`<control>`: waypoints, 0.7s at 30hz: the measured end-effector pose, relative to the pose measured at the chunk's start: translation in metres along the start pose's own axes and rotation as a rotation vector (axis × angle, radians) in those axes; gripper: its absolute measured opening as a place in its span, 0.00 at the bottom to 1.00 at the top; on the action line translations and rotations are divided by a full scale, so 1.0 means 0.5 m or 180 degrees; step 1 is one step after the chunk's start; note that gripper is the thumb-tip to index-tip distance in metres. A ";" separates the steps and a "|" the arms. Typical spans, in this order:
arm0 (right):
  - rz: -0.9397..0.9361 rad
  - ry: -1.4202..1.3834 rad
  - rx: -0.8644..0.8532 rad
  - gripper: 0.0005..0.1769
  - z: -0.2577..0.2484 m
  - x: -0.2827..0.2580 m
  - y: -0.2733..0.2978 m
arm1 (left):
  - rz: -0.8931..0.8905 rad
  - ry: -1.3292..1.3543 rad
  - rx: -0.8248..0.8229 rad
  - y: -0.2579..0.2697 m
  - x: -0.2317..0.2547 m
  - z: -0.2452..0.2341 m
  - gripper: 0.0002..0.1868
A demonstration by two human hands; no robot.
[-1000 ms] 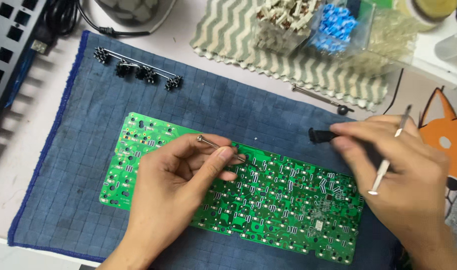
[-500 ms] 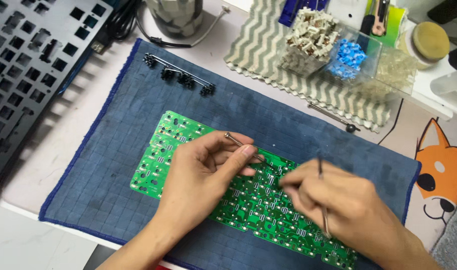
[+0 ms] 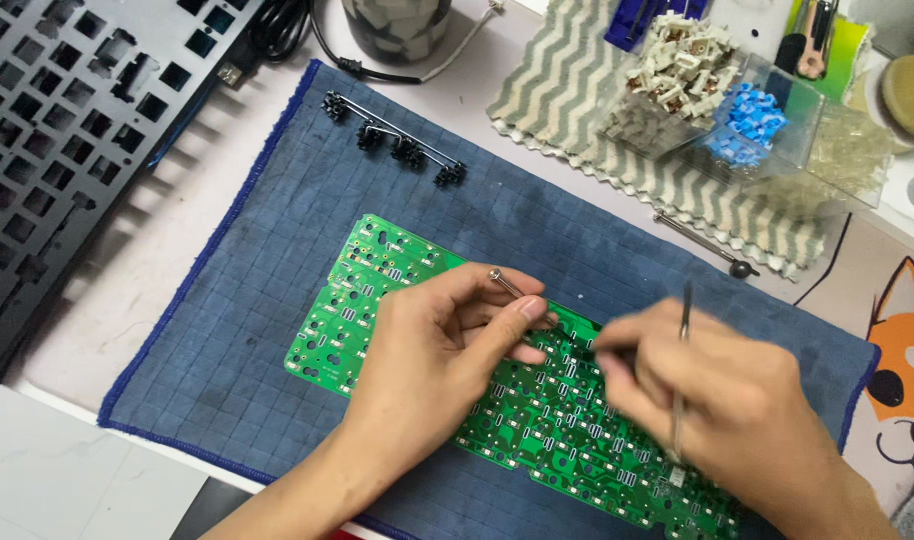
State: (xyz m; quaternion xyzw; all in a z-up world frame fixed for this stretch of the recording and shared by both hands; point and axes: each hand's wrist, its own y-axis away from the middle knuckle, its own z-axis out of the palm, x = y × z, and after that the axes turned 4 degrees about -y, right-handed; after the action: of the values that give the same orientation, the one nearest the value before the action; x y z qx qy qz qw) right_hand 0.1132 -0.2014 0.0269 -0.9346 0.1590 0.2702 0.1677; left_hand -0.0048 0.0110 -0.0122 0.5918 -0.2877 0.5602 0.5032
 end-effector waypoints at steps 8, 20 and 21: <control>0.1032 0.0447 0.0890 0.22 -0.022 0.022 0.042 | -0.0087 -0.0004 0.0030 0.000 0.004 0.001 0.08; 0.2475 -0.2518 0.2167 0.10 0.056 -0.012 0.086 | -0.0139 -0.0317 0.0130 0.000 0.009 0.005 0.10; 0.2537 -0.2363 0.2129 0.17 0.059 -0.019 0.080 | -0.0167 -0.0340 0.0140 -0.001 0.012 0.006 0.11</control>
State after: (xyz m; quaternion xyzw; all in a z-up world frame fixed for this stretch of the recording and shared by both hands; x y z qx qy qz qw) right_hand 0.0768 -0.2234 -0.0007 -0.5451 0.5014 0.5534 0.3810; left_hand -0.0021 0.0098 -0.0064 0.6390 -0.2863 0.5206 0.4885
